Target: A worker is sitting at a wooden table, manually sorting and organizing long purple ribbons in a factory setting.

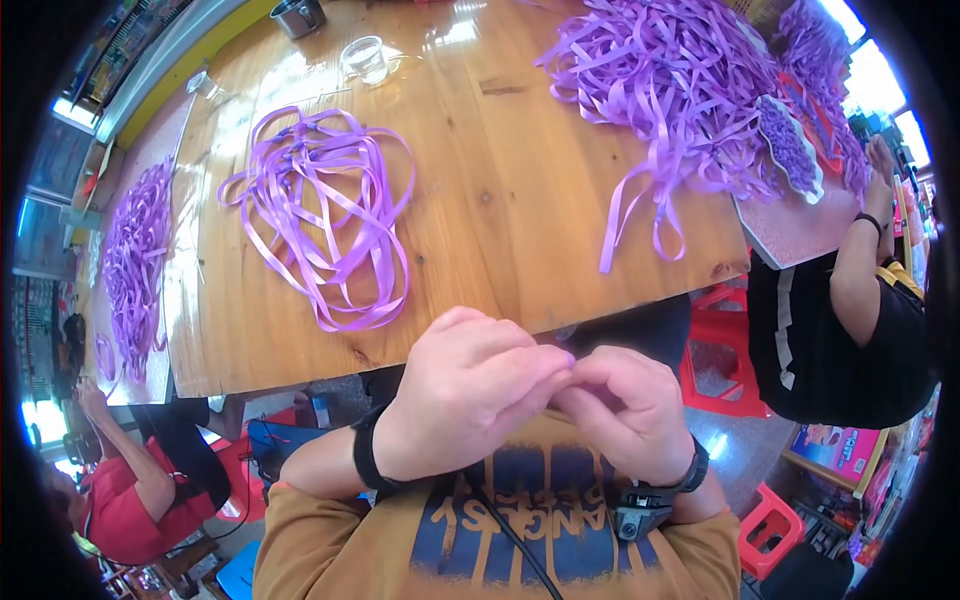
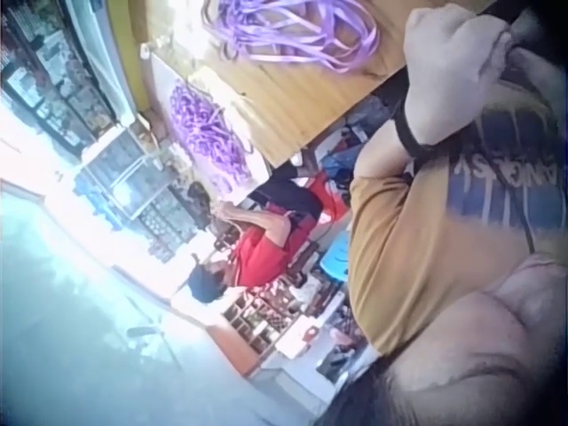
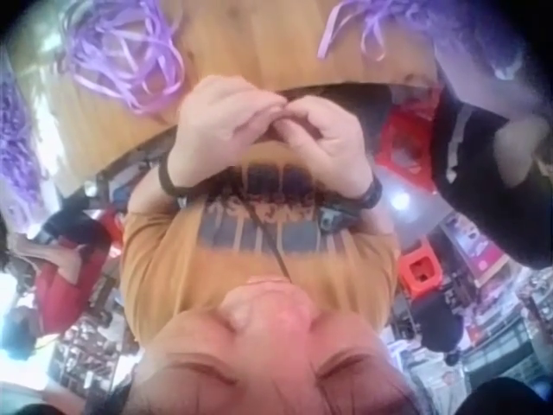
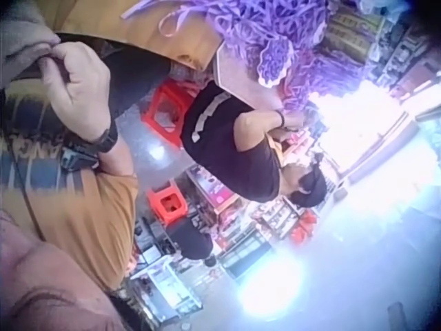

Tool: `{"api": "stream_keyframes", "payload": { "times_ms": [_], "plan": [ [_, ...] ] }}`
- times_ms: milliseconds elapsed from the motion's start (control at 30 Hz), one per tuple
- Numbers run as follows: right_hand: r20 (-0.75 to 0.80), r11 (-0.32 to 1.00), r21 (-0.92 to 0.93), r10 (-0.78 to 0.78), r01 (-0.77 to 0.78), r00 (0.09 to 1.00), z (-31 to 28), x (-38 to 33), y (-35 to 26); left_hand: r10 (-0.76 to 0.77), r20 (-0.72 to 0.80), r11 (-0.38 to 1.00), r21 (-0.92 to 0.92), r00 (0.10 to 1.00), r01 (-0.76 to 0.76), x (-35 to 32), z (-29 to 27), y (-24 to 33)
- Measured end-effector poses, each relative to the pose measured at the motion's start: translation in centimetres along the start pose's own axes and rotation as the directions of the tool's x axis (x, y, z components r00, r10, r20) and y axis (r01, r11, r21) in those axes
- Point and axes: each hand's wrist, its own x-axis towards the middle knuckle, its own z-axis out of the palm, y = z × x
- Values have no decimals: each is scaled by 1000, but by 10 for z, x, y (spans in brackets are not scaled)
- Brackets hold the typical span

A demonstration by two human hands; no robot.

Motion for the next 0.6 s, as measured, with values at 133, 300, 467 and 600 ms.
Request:
{"api": "stream_keyframes", "payload": {
  "times_ms": [133, 300, 467, 600],
  "plan": [
    [-28, 984, -167, -59, 54, 998, -1, -1, -2, -105, 130, 991, 97, 986, 93, -2, -1, 6],
    [-126, 991, -132, -49, 32, 991, -1, -8, -3, -197, 332, 965, -102, 923, 242, -1, -5, 3],
    [-137, 992, -32, -129, 125, 982, -1, -5, 3, -283, 468, 754, -431, 837, 496, -4, -3, 1],
    [-145, 983, -42, -181, 176, 973, -3, -8, 8, -375, 573, 518, -523, 729, 677, -1, -7, 7]
  ]
}}
